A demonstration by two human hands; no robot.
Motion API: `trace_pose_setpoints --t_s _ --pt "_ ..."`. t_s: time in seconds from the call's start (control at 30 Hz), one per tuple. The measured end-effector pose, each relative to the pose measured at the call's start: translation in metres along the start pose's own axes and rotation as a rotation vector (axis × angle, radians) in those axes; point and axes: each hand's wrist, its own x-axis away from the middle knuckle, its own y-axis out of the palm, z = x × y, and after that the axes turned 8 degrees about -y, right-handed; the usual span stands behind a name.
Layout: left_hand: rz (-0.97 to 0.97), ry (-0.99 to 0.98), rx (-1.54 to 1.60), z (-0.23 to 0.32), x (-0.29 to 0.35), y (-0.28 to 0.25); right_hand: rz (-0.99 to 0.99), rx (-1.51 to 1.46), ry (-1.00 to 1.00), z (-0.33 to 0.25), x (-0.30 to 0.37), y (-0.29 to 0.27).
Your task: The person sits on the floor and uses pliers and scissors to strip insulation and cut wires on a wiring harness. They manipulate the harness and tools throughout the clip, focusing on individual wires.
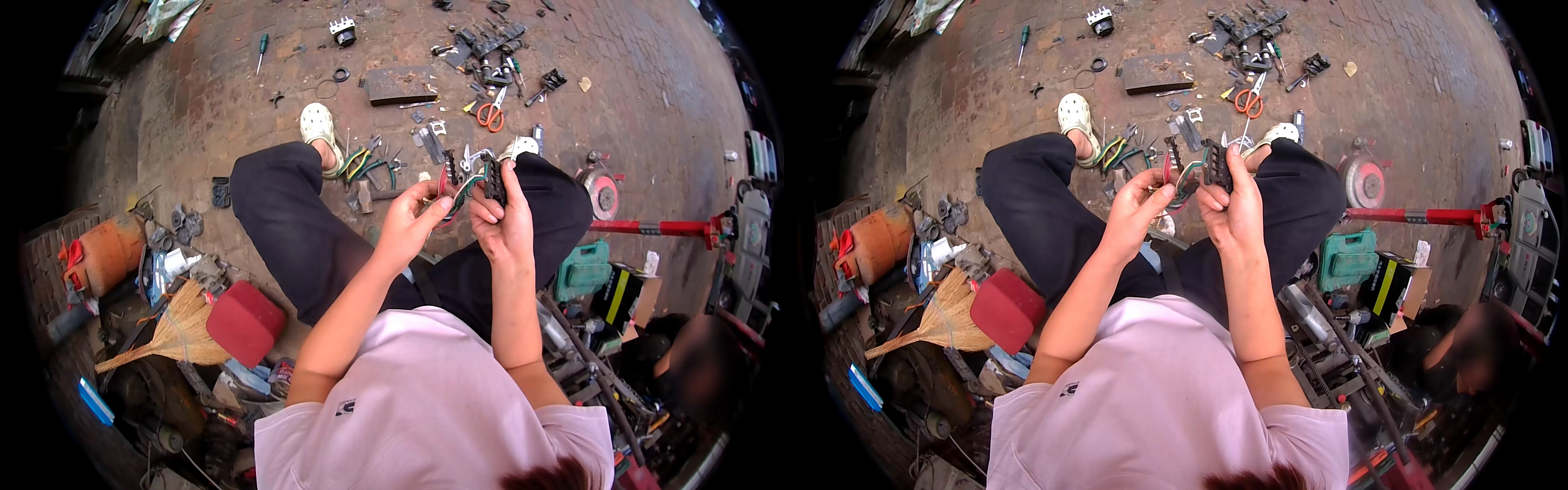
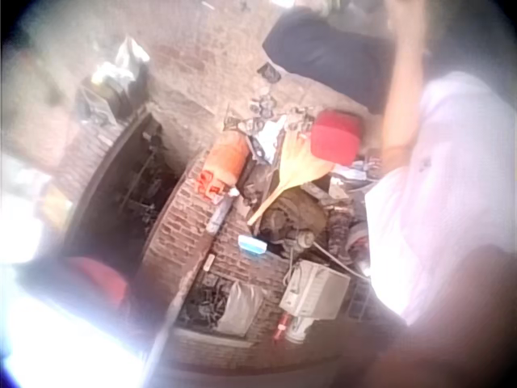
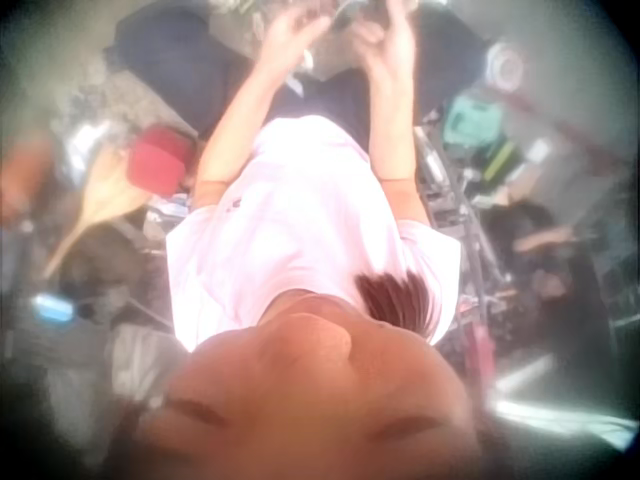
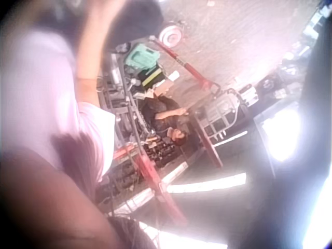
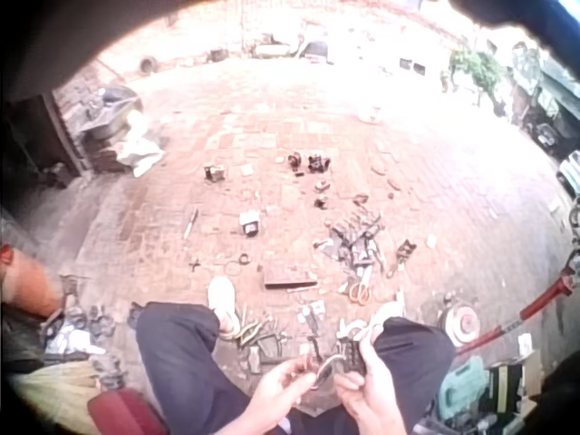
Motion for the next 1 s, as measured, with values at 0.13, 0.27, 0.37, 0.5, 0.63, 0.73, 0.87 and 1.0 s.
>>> trace_pose_setpoints --t_s 0.13,0.27,0.37,0.5,0.63,0.73,0.87,1.0 --pt "-0.015 -0.03 0.202 -0.001 -0.009 -0.002 0.08 0.092 -0.071 -0.003 -0.01 -0.008" --pt "0.035 -0.04 0.217 0.0 -0.015 -0.01 0.041 0.226 -0.114 -0.002 -0.014 -0.014" --pt "0.093 -0.062 0.19 0.003 -0.022 -0.019 0.042 0.386 -0.149 0.006 -0.025 -0.025" --pt "0.23 -0.081 0.313 0.01 -0.04 -0.057 0.14 0.647 -0.197 0.015 -0.061 -0.058" --pt "0.302 -0.144 0.364 0.028 -0.057 -0.094 0.294 1.0 -0.152 0.044 -0.113 -0.141" --pt "0.33 -0.162 0.355 0.032 -0.076 -0.115 0.303 1.375 -0.212 0.078 -0.145 -0.199" --pt "0.422 -0.151 0.364 0.038 -0.097 -0.13 0.278 1.391 -0.103 0.124 -0.184 -0.26" --pt "0.562 -0.125 0.403 0.026 -0.117 -0.141 0.254 1.821 -0.021 0.131 -0.199 -0.241"
